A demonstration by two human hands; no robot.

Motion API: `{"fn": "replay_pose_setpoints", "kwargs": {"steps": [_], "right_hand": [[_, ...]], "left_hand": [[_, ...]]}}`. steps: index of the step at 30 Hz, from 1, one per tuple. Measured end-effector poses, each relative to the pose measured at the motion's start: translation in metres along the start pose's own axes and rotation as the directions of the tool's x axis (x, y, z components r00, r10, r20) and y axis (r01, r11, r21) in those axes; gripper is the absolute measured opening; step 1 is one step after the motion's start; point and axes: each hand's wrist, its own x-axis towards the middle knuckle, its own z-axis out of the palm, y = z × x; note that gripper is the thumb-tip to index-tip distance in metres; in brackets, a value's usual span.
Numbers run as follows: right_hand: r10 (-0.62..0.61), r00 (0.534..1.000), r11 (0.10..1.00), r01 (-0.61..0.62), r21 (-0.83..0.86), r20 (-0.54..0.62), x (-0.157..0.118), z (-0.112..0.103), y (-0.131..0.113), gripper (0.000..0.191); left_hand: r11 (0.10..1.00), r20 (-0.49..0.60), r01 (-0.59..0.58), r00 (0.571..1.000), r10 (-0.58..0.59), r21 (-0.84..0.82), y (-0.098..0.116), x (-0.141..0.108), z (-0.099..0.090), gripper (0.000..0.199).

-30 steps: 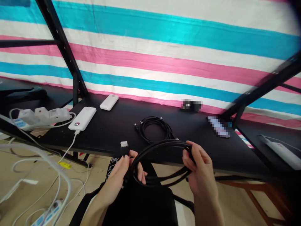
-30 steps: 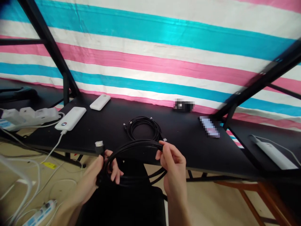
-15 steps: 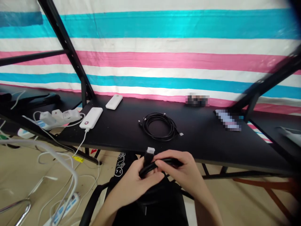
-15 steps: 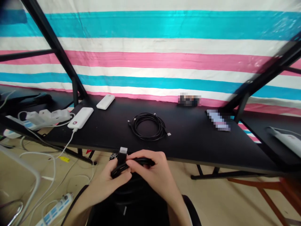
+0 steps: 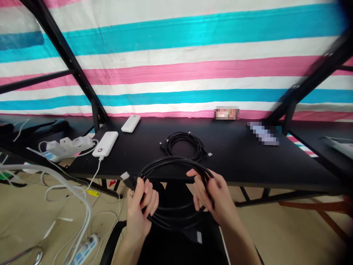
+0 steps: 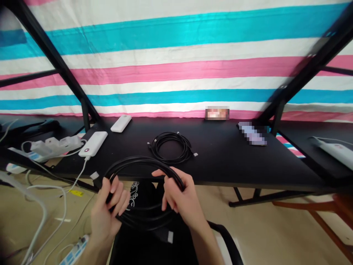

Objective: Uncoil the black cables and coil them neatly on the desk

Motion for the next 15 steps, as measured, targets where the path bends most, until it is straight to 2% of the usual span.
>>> {"fn": "replay_pose_setpoints", "kwargs": {"steps": [3, 6, 10, 15], "right_hand": [[0.04, 0.997, 0.985, -0.029, 0.168, -0.061, 0.0, 0.002, -0.001, 0.055], [0.103, 0.986, 0.979, -0.076, 0.188, -0.134, 0.0, 0.0, -0.005, 0.048], [0.109, 0.99, 0.97, -0.085, 0.228, -0.095, -0.001, -0.003, -0.007, 0.04], [0.067, 0.994, 0.957, -0.04, 0.288, -0.083, -0.004, -0.009, -0.004, 0.035]], "left_hand": [[0.994, 0.116, 0.079, 0.991, -0.069, -0.079, -0.006, -0.001, -0.002, 0.045], [0.979, 0.228, 0.159, 0.965, -0.128, -0.126, -0.009, -0.002, -0.004, 0.053], [0.958, 0.303, 0.226, 0.938, -0.166, -0.174, -0.008, -0.003, -0.002, 0.062], [0.939, 0.343, 0.291, 0.914, -0.216, -0.185, -0.007, -0.006, -0.003, 0.06]]}}
